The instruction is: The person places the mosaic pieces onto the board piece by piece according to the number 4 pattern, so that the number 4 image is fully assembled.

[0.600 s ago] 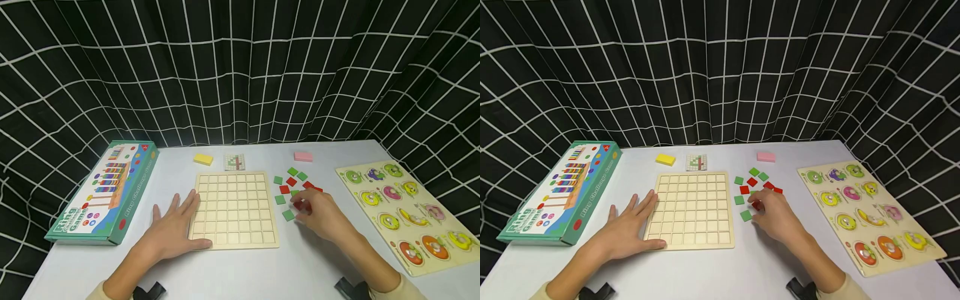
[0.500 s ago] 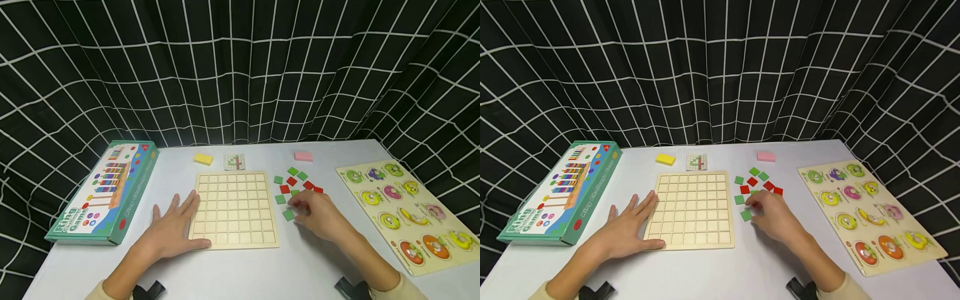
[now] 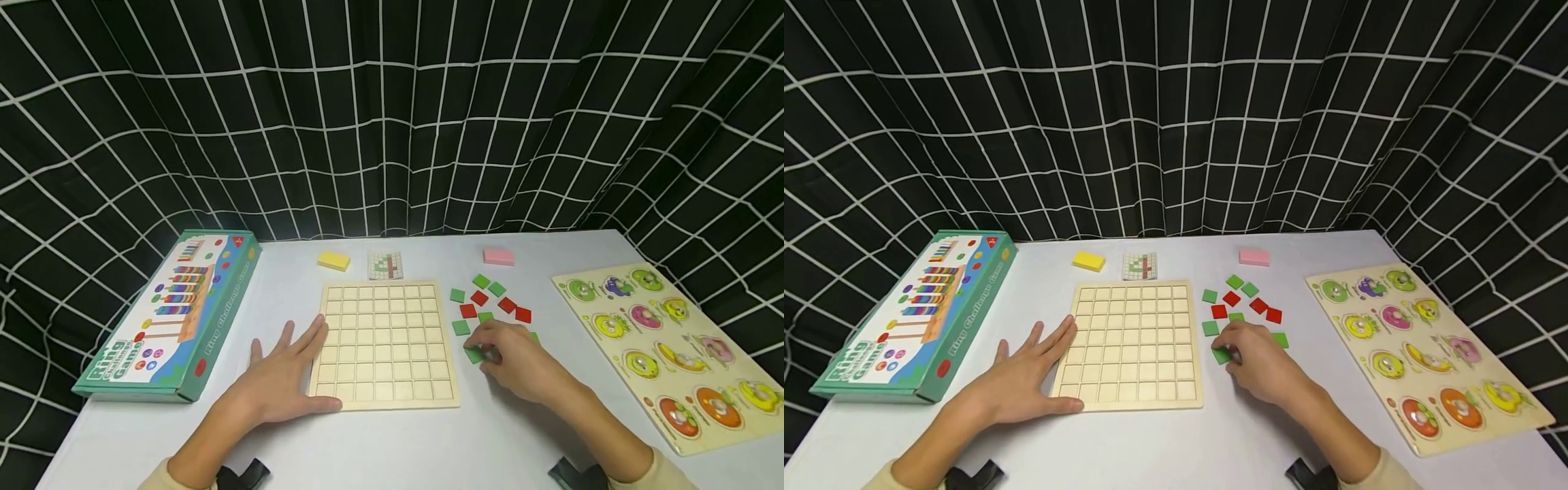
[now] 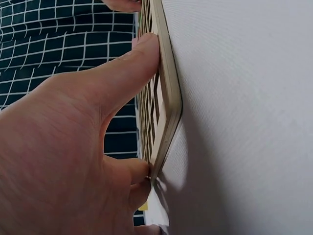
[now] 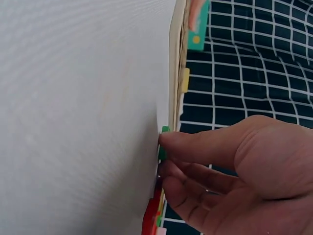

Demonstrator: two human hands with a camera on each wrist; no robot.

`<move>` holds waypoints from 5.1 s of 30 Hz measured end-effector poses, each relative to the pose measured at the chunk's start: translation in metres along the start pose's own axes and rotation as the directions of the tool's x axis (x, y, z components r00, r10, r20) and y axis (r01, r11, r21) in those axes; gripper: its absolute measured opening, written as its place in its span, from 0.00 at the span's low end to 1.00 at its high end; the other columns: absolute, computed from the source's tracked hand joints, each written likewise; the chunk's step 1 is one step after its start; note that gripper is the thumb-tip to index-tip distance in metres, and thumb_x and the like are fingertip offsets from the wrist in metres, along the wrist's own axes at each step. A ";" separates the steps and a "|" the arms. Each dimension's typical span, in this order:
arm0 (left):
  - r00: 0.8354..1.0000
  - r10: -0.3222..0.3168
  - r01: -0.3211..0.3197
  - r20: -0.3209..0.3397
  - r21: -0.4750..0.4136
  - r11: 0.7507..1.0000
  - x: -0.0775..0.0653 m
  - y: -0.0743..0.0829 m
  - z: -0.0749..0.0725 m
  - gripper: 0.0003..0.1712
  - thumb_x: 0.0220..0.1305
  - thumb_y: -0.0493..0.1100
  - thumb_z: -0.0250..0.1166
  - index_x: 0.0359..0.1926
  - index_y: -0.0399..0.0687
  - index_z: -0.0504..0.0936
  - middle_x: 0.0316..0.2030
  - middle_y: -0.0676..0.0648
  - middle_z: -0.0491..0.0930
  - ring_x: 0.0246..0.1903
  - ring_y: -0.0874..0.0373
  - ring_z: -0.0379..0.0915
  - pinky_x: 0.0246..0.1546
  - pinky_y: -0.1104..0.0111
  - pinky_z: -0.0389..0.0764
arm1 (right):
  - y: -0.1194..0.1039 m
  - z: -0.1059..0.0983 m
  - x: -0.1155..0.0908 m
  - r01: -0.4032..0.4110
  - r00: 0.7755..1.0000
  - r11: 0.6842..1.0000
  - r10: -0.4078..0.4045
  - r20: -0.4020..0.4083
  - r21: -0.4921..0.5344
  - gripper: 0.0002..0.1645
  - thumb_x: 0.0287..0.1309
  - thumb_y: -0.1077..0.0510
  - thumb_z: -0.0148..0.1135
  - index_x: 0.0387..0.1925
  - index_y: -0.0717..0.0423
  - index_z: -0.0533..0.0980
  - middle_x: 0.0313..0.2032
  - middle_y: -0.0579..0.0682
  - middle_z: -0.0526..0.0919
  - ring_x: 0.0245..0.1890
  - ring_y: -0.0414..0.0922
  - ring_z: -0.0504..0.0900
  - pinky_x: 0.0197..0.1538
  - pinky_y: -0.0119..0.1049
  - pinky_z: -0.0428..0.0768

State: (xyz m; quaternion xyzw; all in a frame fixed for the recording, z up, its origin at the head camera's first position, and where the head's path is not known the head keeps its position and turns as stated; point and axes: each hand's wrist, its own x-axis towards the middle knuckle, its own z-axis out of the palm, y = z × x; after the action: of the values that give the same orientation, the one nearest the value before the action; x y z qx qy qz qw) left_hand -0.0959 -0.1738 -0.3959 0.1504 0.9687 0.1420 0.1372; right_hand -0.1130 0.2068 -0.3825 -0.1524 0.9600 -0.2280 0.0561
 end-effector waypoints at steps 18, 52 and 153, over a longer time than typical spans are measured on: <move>1.000 -0.026 0.026 -0.006 0.008 1.000 -0.002 0.006 0.005 0.73 0.49 0.85 0.65 0.85 0.54 0.46 0.85 0.55 0.40 0.80 0.28 0.39 0.59 0.14 0.41 | -0.006 -0.004 0.008 -0.012 1.000 1.000 0.012 0.009 -0.012 0.18 0.46 0.71 0.78 0.40 0.53 0.89 0.34 0.43 0.86 0.34 0.41 0.78 0.38 0.33 0.81; 0.999 -0.047 0.048 0.011 -0.018 0.999 -0.003 0.010 0.006 0.74 0.49 0.84 0.66 0.85 0.55 0.45 0.85 0.55 0.39 0.81 0.29 0.36 0.59 0.14 0.40 | -0.015 -0.016 0.104 -0.081 0.996 0.941 0.066 0.055 0.330 0.13 0.51 0.63 0.79 0.41 0.53 0.90 0.32 0.49 0.89 0.35 0.45 0.82 0.36 0.36 0.80; 0.997 -0.065 0.065 0.029 -0.009 0.998 0.000 0.011 0.006 0.73 0.50 0.84 0.65 0.85 0.55 0.44 0.85 0.55 0.37 0.82 0.31 0.32 0.61 0.15 0.37 | -0.017 -0.040 0.098 -0.138 0.985 0.891 0.078 0.153 0.432 0.16 0.60 0.62 0.72 0.50 0.58 0.87 0.45 0.56 0.90 0.42 0.48 0.83 0.52 0.46 0.84</move>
State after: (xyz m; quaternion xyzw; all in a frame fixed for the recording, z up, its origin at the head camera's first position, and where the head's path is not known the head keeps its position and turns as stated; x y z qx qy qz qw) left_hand -0.0915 -0.1620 -0.3984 0.1202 0.9703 0.1400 0.1564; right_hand -0.2089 0.1780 -0.3435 -0.0968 0.8846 -0.4253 0.1651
